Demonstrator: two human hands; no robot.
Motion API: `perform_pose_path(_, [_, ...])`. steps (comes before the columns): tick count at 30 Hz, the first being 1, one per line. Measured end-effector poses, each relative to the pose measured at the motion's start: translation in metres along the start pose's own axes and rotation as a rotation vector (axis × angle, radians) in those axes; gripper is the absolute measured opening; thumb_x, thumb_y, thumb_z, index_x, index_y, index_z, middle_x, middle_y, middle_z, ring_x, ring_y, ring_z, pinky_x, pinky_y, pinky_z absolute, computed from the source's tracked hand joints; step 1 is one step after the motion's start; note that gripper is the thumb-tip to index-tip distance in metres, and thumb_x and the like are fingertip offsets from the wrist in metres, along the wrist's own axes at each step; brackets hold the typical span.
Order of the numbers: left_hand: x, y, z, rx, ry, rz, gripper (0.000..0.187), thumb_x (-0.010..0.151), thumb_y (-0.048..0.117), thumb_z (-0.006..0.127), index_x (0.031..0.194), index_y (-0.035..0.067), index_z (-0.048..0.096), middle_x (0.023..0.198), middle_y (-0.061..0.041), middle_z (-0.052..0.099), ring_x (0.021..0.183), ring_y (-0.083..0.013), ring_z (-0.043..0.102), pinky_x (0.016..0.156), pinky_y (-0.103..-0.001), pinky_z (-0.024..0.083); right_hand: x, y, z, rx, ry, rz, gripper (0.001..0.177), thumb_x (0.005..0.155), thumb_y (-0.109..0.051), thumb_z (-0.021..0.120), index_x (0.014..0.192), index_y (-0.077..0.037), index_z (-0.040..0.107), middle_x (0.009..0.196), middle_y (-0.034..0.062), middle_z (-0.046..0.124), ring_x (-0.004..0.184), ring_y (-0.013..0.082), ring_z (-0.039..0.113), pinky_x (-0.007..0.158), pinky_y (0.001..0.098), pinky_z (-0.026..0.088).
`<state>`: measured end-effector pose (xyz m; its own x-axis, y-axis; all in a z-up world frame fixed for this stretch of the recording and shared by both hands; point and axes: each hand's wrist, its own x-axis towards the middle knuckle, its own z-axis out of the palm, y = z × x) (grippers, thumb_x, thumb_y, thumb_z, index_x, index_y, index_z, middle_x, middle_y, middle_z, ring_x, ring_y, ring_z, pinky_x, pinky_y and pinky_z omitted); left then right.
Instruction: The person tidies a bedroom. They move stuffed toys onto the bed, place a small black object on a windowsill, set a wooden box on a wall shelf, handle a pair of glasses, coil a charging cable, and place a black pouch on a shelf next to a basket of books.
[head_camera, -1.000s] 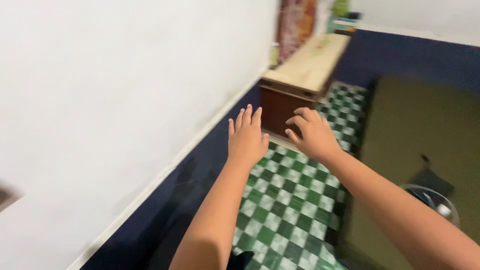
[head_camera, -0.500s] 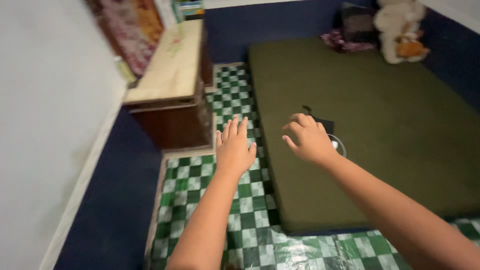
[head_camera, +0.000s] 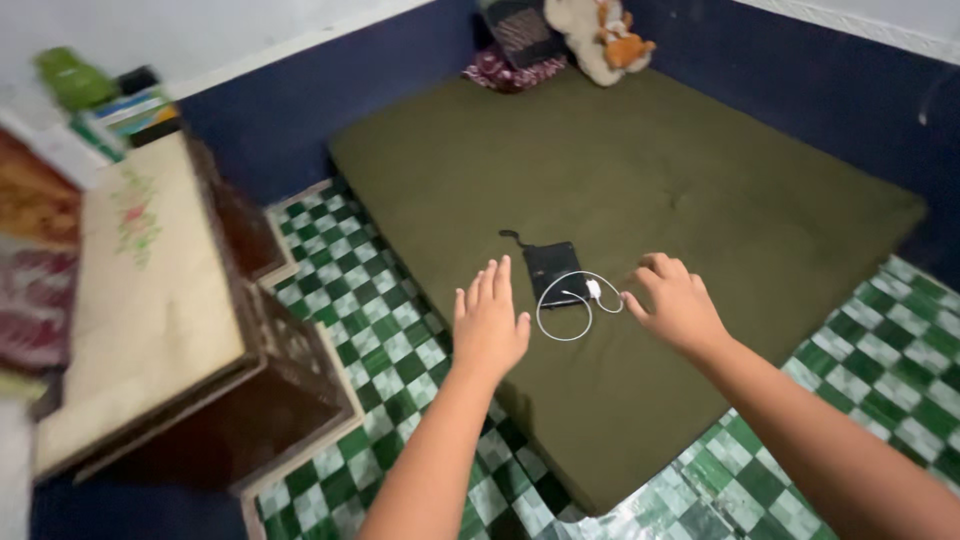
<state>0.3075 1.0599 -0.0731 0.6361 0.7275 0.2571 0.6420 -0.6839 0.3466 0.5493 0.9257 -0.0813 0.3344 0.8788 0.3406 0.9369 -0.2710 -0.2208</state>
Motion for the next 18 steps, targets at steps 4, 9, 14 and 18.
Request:
perform_pose_path(4, [0.063,-0.011,0.053,-0.041,-0.111,0.085,0.092,0.085,0.027,0.074,0.159,0.010,0.022,0.161,-0.016,0.034,0.147,-0.0338,0.034,0.120,-0.056,0.024,0.031,0.027,0.039,0.008,-0.028,0.125,0.030,0.087,-0.032,0.071,0.113,-0.017,0.070,0.130,0.0067,0.059,0.125,0.0276,0.055,0.100,0.0471,0.046])
perform_pose_path(9, [0.146,-0.019,0.133,-0.068,-0.227,0.160,0.092,0.085,0.027,0.075,0.158,0.009,0.022,0.161,-0.015,0.034,0.147,-0.0323,0.034,0.120,-0.055,0.024,0.081,0.079,0.099,-0.017,-0.047,0.217,0.029,0.086,-0.032,0.072,0.111,-0.017,0.070,0.128,0.0068,0.059,0.123,0.0276,0.055,0.097,0.0470,0.047])
perform_pose_path(14, [0.227,-0.038,0.213,-0.067,-0.313,0.197,0.091,0.084,0.027,0.075,0.157,0.008,0.024,0.160,-0.013,0.035,0.146,-0.0303,0.035,0.120,-0.054,0.024,0.136,0.134,0.176,-0.006,-0.035,0.301,0.031,0.083,-0.031,0.074,0.111,-0.018,0.070,0.125,0.0061,0.059,0.121,0.0281,0.055,0.095,0.0465,0.048])
perform_pose_path(18, [0.272,-0.064,0.289,-0.074,-0.413,0.210,0.090,0.085,0.025,0.074,0.157,0.007,0.024,0.158,-0.014,0.036,0.145,-0.0316,0.034,0.120,-0.054,0.023,0.166,0.170,0.258,0.001,-0.148,0.418,0.032,0.085,-0.032,0.073,0.114,-0.020,0.069,0.122,0.0044,0.059,0.119,0.0264,0.056,0.096,0.0457,0.049])
